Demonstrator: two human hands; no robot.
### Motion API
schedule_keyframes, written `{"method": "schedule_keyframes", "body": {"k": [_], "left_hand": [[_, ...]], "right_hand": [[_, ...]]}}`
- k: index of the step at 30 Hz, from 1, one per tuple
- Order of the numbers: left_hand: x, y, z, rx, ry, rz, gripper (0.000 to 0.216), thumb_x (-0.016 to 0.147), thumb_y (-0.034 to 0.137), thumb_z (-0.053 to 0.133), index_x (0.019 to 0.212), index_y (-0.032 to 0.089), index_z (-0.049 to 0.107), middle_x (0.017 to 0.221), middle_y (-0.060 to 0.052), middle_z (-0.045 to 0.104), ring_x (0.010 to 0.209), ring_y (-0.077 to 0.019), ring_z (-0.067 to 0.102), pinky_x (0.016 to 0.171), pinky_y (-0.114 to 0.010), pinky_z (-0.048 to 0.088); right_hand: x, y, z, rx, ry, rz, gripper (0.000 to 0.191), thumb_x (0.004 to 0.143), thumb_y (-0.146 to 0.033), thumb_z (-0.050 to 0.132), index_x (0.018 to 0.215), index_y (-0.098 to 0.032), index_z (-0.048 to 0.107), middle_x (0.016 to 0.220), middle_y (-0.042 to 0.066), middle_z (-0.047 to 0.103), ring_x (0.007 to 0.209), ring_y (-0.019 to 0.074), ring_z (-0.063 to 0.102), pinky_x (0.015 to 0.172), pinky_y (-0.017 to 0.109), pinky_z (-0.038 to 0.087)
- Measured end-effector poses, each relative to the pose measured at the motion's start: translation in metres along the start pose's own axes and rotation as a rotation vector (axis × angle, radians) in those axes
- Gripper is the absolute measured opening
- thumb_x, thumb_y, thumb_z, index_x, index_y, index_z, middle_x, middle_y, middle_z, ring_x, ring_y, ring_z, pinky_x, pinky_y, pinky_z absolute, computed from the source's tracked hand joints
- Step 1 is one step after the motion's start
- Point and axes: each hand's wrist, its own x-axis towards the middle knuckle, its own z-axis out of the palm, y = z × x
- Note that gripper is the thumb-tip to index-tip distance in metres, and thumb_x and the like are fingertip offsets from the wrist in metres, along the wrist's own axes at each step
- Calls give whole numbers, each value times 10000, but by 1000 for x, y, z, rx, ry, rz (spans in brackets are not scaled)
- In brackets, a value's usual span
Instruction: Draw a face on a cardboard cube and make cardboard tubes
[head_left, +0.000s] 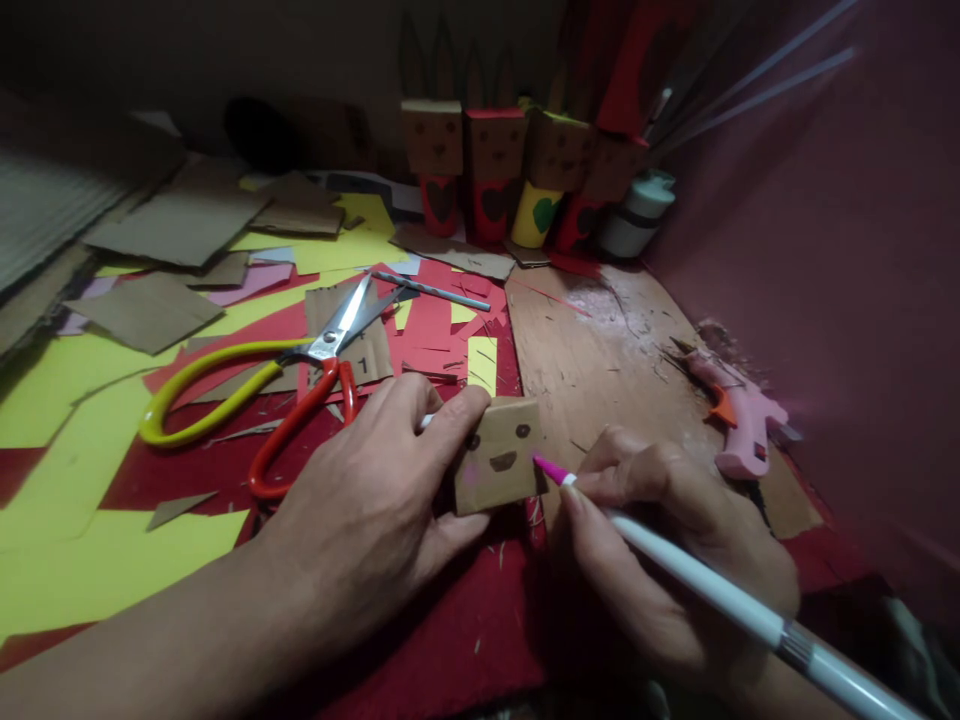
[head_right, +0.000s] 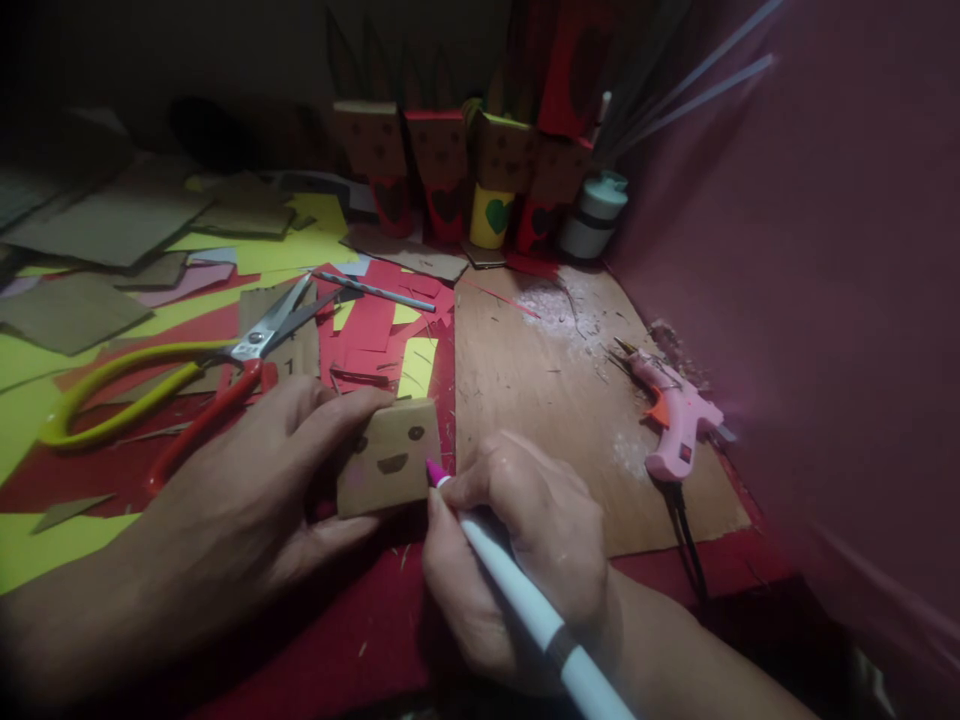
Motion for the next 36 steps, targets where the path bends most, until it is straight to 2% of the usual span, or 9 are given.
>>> {"method": "schedule_keyframes", "body": {"k": [4, 12, 23, 31, 36], "left_hand": [[-1, 0, 1, 4, 2, 1, 455, 826, 328, 580, 1249, 228, 445, 969, -77, 469, 855, -254, 504, 632, -360, 465], [-1, 0, 0, 14, 9, -2, 461, 821, 331, 584, 1253, 221, 466, 969, -82, 479, 844, -262, 517, 626, -362, 457], [0, 1, 0, -3, 6, 5, 425, 836, 333, 577, 1229, 212, 468, 974, -84, 471, 850, -260, 507, 634, -370, 458], [0, 1, -1, -21, -13, 3, 448, 827, 331, 591, 1236, 198, 468, 987, -93, 474, 864, -268, 507, 656, -393, 475], [-1, 0, -2, -4, -15, 6, 436, 832, 319, 576, 1235, 196, 467, 967, -87, 469, 848, -261, 506, 638, -376, 467]], "right_hand": [[4, -5, -3, -13, -74, 6, 153, 785, -77, 581, 767, -221, 531, 597, -9, 557, 499, 123, 508, 443, 259, 424], [3, -4, 0, -13, -18, -1, 148, 796, -76, 576, 778, -220, 545, 611, -10, 565, 498, 116, 508, 442, 255, 436], [4, -4, -4, -38, -25, 8, 172, 791, -64, 581, 796, -231, 541, 609, -7, 563, 485, 125, 510, 440, 265, 433], [-6, 4, 2, 37, 63, 30, 149, 771, -91, 604, 771, -227, 544, 591, -20, 515, 479, 119, 466, 443, 266, 388], [0, -3, -4, 9, -31, 7, 158, 777, -57, 567, 766, -212, 543, 579, -6, 525, 480, 124, 474, 448, 273, 391]]}}
